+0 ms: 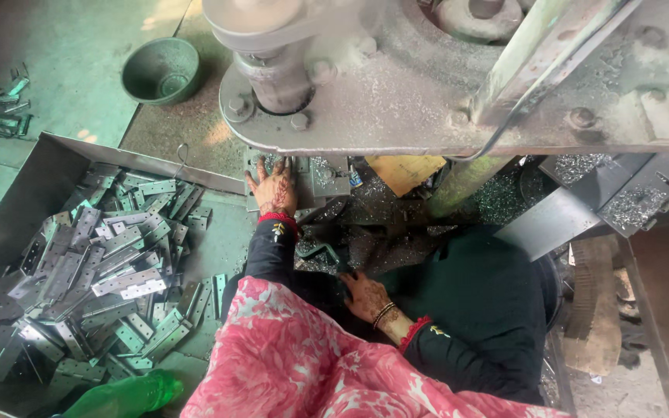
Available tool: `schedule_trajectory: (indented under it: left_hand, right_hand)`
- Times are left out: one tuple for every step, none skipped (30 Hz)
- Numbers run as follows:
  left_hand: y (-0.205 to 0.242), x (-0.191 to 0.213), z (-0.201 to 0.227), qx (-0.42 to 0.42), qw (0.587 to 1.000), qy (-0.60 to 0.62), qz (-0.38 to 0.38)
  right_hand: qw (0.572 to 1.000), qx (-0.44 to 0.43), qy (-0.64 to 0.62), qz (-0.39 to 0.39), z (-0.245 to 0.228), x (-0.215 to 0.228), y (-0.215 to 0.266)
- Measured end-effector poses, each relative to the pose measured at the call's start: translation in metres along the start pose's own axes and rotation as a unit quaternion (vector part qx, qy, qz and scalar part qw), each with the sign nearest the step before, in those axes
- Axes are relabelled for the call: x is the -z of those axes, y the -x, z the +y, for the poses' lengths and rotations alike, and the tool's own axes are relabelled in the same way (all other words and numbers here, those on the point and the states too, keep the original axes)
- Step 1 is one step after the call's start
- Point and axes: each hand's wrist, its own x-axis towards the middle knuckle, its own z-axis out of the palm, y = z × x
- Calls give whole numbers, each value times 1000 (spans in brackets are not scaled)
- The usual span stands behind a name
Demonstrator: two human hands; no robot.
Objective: The person repeatedly picks small metal brackets from a bin, places them into a press machine, and operates the lever to process them. After each press, the person removes the bracket and returns it to the bin, continuing the cycle.
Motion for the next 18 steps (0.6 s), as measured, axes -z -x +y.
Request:
schedule_trajectory:
  left_hand:
    - [-3, 0, -1, 2, 1000, -5, 0]
    - [-4, -3, -1, 2, 1000, -10, -4]
    - [-3, -6, -1, 2, 1000, -14, -8]
    - [-11, -7, 1, 1, 1000, -12, -3]
    - [-19, -7, 2, 1, 1000, -10, 3]
    - [-18, -12, 1, 0, 1000, -9, 1]
    - [-19, -17, 1, 10, 1000, -9, -16]
    - [-30, -18, 1, 17, 999, -9, -27]
    - [-39, -19, 1, 25, 999, -9, -37]
    - [-44, -22, 0, 33, 998, -26, -55]
    - [-47, -26, -2, 40, 996, -43, -73]
    - [-50, -30, -4, 48, 993, -60, -91]
    - [-51, -34, -6, 31, 995, -62, -76]
    - [-53, -36, -10, 14, 996, -65, -58]
    - [-52, -38, -13, -4, 997, -68, -41]
    - [-58, -37, -12, -3, 998, -67, -20]
    - [-60, -35, -12, -1, 998, -66, 1]
    - [-53, -37, -11, -4, 998, -68, 16]
  right_hand:
    - [1000, -12, 3, -12, -1, 3, -2]
    - [1000, -13, -5, -17, -4, 4, -3]
    - [1000, -15, -13, -22, -8, 7, -4]
    - [1000, -14, -16, -21, -9, 17, -12]
    - [1000, 1, -6, -2, -10, 28, -22]
    - [1000, 14, 0, 13, -13, 32, -26]
    - [999, 26, 7, 27, -15, 33, -26]
    - [1000, 19, 16, 10, -17, 36, -31]
    - [1000, 12, 24, -6, -17, 37, -34]
    - [999, 4, 32, -23, -16, 34, -34]
    - [1000, 1, 25, -19, -13, 28, -30]
    - [1000, -2, 17, -16, -8, 18, -21]
    - [1000, -6, 10, -13, -3, 7, -13]
    - [1000, 8, 0, 4, 2, -4, -8]
    - [1000, 22, -9, 21, 6, -15, -3]
    - [998, 36, -14, 44, 14, -19, -7]
    - [998, 47, -7, 37, 21, -19, -13]
    - [998, 51, -6, 29, 21, -25, -12]
